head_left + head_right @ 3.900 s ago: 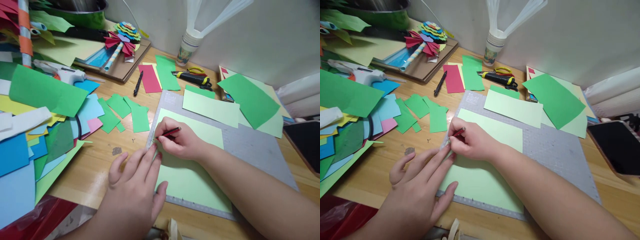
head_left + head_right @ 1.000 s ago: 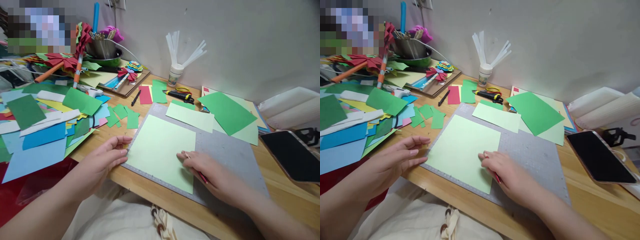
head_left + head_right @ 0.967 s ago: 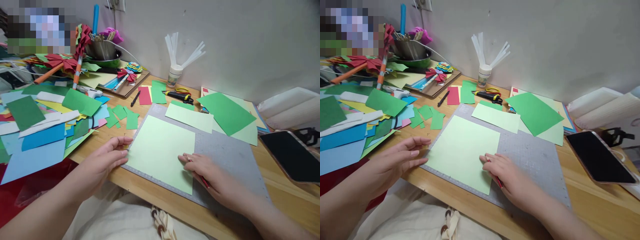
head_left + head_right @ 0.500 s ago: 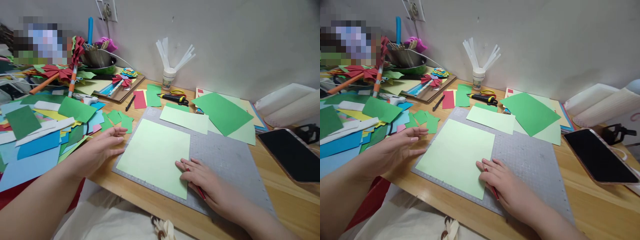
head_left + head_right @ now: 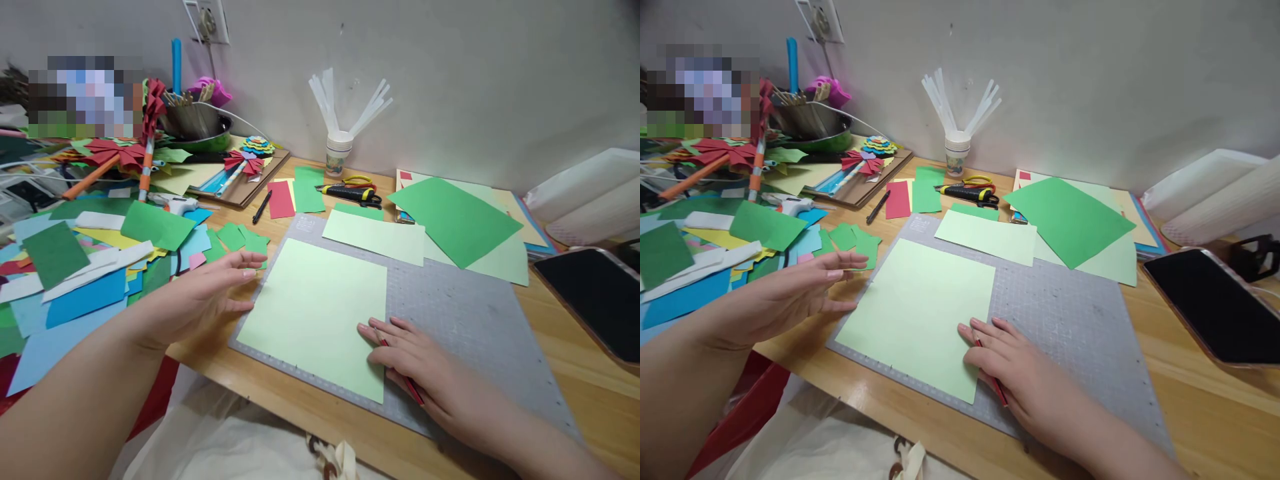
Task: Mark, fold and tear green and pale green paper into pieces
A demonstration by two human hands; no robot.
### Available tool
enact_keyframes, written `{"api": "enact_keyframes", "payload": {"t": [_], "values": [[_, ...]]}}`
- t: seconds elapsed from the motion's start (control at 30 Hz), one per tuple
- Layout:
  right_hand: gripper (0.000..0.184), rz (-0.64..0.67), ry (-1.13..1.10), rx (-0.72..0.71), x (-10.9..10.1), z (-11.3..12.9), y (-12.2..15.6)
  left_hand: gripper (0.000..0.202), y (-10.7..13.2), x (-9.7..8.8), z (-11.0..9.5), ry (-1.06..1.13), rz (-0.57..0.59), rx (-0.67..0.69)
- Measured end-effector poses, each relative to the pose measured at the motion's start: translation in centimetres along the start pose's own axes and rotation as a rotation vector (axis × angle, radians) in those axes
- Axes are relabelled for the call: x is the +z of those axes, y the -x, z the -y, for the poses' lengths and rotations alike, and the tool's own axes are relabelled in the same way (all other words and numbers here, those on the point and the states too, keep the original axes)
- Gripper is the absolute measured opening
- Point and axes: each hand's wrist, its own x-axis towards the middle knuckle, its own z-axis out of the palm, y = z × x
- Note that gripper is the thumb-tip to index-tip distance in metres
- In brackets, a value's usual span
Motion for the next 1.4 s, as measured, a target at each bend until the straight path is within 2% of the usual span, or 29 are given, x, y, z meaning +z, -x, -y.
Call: {"api": "enact_keyframes", "payload": {"t": [0.33, 0.47, 0.6, 0.77, 0.93, 1.0, 1.1, 1.17, 1.27, 1.33, 1.4], "values": [[0.033, -0.038, -0.045, -0.011, 0.1, -0.1, 0.0, 0.036, -0.4, 0.5, 0.4, 0.037, 0.05, -0.021], [0.032, -0.034, -0.034, -0.003, 0.0, -0.1, 0.0, 0.032, -0.5, 1.7, 0.8, 0.166, 0.032, -0.024], [0.033, -0.025, -0.041, 0.002, 0.0, 0.0, -0.1, 0.039, -0.4, 3.6, 1.5, 0.358, -0.044, 0.007], [0.032, -0.049, -0.073, 0.003, -0.2, 0.1, -0.1, 0.048, 1.2, 5.4, 3.8, 0.498, -0.057, 0.073], [0.03, -0.059, -0.068, 0.0, -0.2, 0.2, -0.2, 0.062, 2.9, 7.0, 6.9, 0.625, 0.013, 0.207], [0.03, -0.068, -0.064, -0.014, 0.0, 0.1, -0.2, 0.059, 3.0, 7.8, 7.1, 0.658, -0.055, 0.122], [0.032, -0.15, -0.051, -0.036, 0.2, -0.4, 0.0, 0.048, 2.6, 8.7, 6.4, 0.692, -0.242, -0.058], [0.032, -0.286, -0.044, 0.051, 0.0, -1.2, 0.4, 0.044, 2.3, 8.9, 5.8, 0.708, -0.3, -0.087], [0.035, -0.457, -0.022, 0.437, -1.1, -2.9, 1.3, 0.045, 1.9, 8.8, 5.5, 0.738, -0.315, -0.08], [0.039, -0.465, 0.058, 0.713, -1.9, -4.3, 1.9, 0.05, 1.9, 8.7, 5.5, 0.752, -0.325, -0.11], [0.038, -0.438, 0.157, 0.865, -2.6, -5.6, 2.4, 0.056, 1.8, 8.6, 5.4, 0.743, -0.343, -0.131]]}}
